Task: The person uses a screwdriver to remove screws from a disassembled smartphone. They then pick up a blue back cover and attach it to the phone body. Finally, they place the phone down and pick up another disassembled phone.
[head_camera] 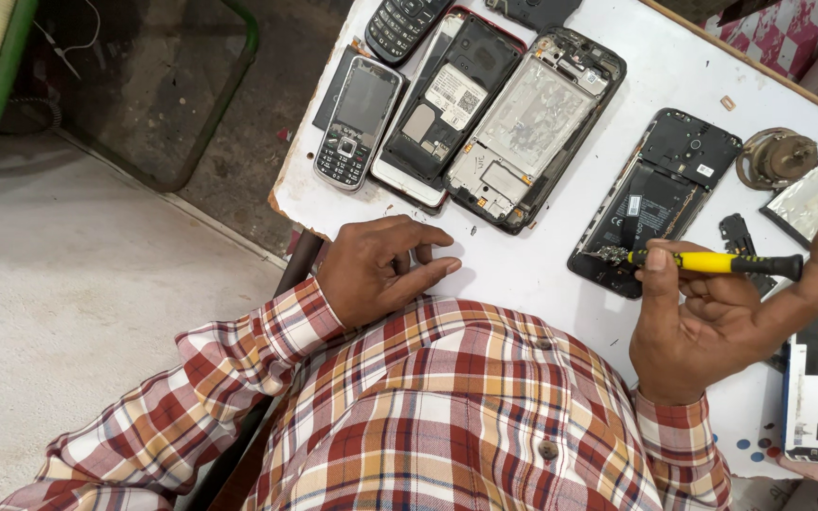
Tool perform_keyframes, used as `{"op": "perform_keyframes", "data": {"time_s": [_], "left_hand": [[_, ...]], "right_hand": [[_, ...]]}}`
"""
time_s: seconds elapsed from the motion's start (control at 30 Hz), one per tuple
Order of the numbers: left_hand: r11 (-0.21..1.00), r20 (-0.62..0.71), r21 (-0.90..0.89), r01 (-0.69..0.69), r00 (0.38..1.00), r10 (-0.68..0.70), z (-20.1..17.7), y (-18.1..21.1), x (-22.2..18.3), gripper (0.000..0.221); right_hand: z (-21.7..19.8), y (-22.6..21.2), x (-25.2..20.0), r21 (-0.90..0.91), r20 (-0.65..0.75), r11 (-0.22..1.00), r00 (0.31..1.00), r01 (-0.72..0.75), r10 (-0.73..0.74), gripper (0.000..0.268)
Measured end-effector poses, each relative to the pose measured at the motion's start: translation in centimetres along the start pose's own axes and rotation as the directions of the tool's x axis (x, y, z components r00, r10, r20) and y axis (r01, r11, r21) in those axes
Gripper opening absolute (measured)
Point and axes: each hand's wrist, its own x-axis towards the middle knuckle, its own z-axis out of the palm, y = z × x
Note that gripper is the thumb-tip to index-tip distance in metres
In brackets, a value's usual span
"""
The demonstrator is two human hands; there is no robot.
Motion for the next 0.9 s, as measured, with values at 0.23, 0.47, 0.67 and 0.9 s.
{"op": "perform_keyframes", "data": {"time_s": [0.23, 0.47, 0.67, 0.9], "left_hand": [[1.0, 0.004, -0.001, 0.003, 1.0, -0.003, 0.0, -0.1, -0.1, 0.029], [1.0, -0.003, 0.007, -0.003, 1.0, 0.003, 0.2, -0.2, -0.1, 0.029], [1.0, -0.002, 0.003, -0.012, 1.0, 0.012, 0.3, -0.4, -0.2, 0.029], [0.999, -0.012, 0.046, -0.013, 1.0, 0.014, 0.2, 0.3, 0.1, 0.026]], "right_hand": [[0.0, -0.4, 0.0, -0.008, 0.009, 1.0, 1.0, 0.008, -0.008, 0.087], [0.4, -2.5, 0.7, -0.108, 0.005, 0.993, 0.999, 0.042, -0.042, 0.087], [1.3, -3.8, 1.9, -0.103, 0.0, 0.982, 0.987, 0.157, -0.158, 0.09], [2.1, -4.1, 1.9, -0.098, 0.0, 0.967, 0.971, 0.236, -0.237, 0.093]]}}
